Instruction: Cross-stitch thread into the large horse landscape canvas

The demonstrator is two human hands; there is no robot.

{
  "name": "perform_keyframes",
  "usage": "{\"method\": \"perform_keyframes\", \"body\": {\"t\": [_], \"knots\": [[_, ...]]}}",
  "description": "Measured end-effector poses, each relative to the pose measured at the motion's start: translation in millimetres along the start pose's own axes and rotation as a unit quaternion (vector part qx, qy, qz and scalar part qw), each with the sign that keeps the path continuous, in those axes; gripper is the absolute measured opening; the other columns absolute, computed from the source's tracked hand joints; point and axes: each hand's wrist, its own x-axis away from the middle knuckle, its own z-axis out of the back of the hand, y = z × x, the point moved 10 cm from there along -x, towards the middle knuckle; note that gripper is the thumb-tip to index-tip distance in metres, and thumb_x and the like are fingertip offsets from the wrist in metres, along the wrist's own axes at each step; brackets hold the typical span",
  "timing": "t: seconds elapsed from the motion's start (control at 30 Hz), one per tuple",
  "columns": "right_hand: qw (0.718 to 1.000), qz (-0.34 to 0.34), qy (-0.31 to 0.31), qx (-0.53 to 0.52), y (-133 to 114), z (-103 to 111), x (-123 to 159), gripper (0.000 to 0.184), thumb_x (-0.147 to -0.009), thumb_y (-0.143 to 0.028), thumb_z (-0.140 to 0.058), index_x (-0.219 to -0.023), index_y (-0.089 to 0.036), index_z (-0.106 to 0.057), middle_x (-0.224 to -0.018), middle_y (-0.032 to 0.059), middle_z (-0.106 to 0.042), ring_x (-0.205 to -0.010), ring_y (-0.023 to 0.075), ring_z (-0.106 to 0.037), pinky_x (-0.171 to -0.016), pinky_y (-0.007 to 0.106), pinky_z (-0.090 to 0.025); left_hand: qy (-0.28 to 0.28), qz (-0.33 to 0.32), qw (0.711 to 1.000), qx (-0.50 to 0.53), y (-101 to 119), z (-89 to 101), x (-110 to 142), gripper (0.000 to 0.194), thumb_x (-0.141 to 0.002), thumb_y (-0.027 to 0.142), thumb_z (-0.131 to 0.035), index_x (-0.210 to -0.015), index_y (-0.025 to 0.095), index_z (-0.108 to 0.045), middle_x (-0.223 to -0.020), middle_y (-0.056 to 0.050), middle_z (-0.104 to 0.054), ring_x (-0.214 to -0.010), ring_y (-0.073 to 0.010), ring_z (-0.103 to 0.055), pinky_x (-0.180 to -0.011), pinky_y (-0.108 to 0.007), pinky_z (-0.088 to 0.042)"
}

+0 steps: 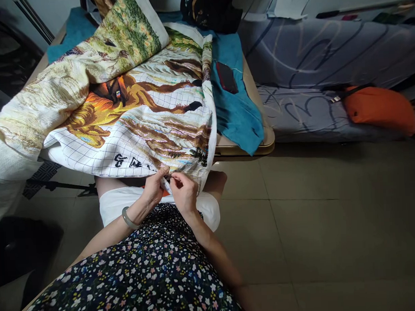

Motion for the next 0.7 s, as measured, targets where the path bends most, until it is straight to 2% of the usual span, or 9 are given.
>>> {"method": "perform_keyframes", "body": {"t": [0.23,0.47,0.53,0.6,0.67,0.7], "knots": [[1.0,0.015,0.011,0.013,-7,3,-3,0.014,-0.079,-0.023,-0.056,-0.082,-0.018,-0.069,-0.077,0.0041,-0.069,-0.067,0.015,-0.063,-0.066,0.027,-0.052,0.009,-0.005,1.0,0.007,2,0.2,0,0.031,-0.045,0.024,-0.083,-0.067,0.015,-0.064,-0.067,0.0,-0.064,-0.065,-0.0103,-0.058,-0.072,-0.025,-0.046],[1.0,-0.006,0.006,-0.008,-6,2,-5,0.012,-0.079,-0.025,-0.057,-0.078,-0.018,-0.066,-0.074,0.0038,-0.069,-0.065,0.0152,-0.063,-0.065,0.028,-0.052,0.012,-0.016,1.0,-0.001,3,1.7,0,0.028,-0.048,0.023,-0.082,-0.067,0.016,-0.063,-0.068,-0.001,-0.064,-0.074,-0.0144,-0.062,-0.075,-0.027,-0.046],[0.999,-0.027,0.014,-0.032,-4,5,-6,0.011,-0.079,-0.026,-0.057,-0.083,-0.018,-0.064,-0.074,0.0036,-0.068,-0.064,0.0149,-0.063,-0.064,0.027,-0.052,0.001,-0.012,1.0,0.001,1,1.4,1,0.029,-0.049,0.024,-0.082,-0.07,0.015,-0.064,-0.072,-0.002,-0.066,-0.074,-0.0141,-0.062,-0.076,-0.028,-0.046],[0.999,-0.034,0.017,-0.036,-7,6,-8,0.019,-0.081,-0.026,-0.056,-0.096,-0.017,-0.061,-0.073,0.0024,-0.067,-0.064,0.0147,-0.064,-0.064,0.026,-0.052,-0.016,-0.01,1.0,0.003,0,0.7,1,0.03,-0.051,0.024,-0.082,-0.073,0.015,-0.065,-0.075,-0.003,-0.067,-0.075,-0.0145,-0.062,-0.078,-0.029,-0.047],[1.0,-0.018,-0.003,-0.001,-15,2,-10,0.027,-0.083,-0.024,-0.054,-0.108,-0.018,-0.058,-0.072,0.0015,-0.067,-0.065,0.0149,-0.064,-0.067,0.027,-0.052,-0.031,-0.019,0.999,0.006,1,0.2,2,0.03,-0.052,0.024,-0.082,-0.075,0.016,-0.066,-0.077,-0.003,-0.068,-0.079,-0.0156,-0.062,-0.081,-0.03,-0.047],[0.999,-0.006,-0.019,0.024,-19,-2,-12,0.026,-0.084,-0.024,-0.053,-0.109,-0.019,-0.058,-0.072,0.0015,-0.067,-0.065,0.015,-0.064,-0.067,0.027,-0.051,-0.037,-0.023,0.999,0.007,2,0.1,2,0.029,-0.052,0.024,-0.082,-0.075,0.016,-0.066,-0.078,-0.003,-0.068,-0.08,-0.0159,-0.062,-0.082,-0.03,-0.047]]}}
